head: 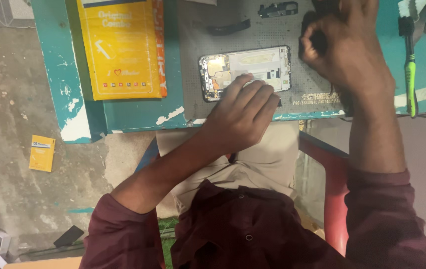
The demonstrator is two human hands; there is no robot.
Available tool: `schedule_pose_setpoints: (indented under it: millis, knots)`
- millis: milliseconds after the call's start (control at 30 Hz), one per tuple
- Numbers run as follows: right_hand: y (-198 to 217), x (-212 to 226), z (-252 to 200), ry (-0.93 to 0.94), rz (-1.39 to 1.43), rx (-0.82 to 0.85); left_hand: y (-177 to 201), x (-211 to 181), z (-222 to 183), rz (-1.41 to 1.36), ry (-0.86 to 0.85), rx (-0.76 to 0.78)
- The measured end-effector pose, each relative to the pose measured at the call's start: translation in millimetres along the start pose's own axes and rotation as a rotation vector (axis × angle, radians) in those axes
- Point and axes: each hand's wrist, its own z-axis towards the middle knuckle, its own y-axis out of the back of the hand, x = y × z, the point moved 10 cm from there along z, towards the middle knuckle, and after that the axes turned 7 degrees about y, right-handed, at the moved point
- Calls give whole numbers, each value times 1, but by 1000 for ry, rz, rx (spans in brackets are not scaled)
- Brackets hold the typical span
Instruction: The person disassembles a mobile phone on a workbench, using tweezers and a screwdriver to remove internal components. They then spray a liquid onto a small circuit board and continue handling the phone parts.
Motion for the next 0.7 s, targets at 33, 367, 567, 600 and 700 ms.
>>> schedule_pose_setpoints:
  millis: [33,367,567,600,700]
  knots:
    - [-2,-3,1,13,18,10,0,0,0,6,2,-2]
    - [-2,-10,18,61,188,22,5,-2,2,10,-11,-11]
    - [-9,-10,36,46,237,19,3,-1,0,-3,-10,-7]
    - [-10,-10,38,32,257,22,4,0,0,4,-9,-13]
    - [-14,-14,39,-67,322,58,1,0,-2,-13,-13,-6]
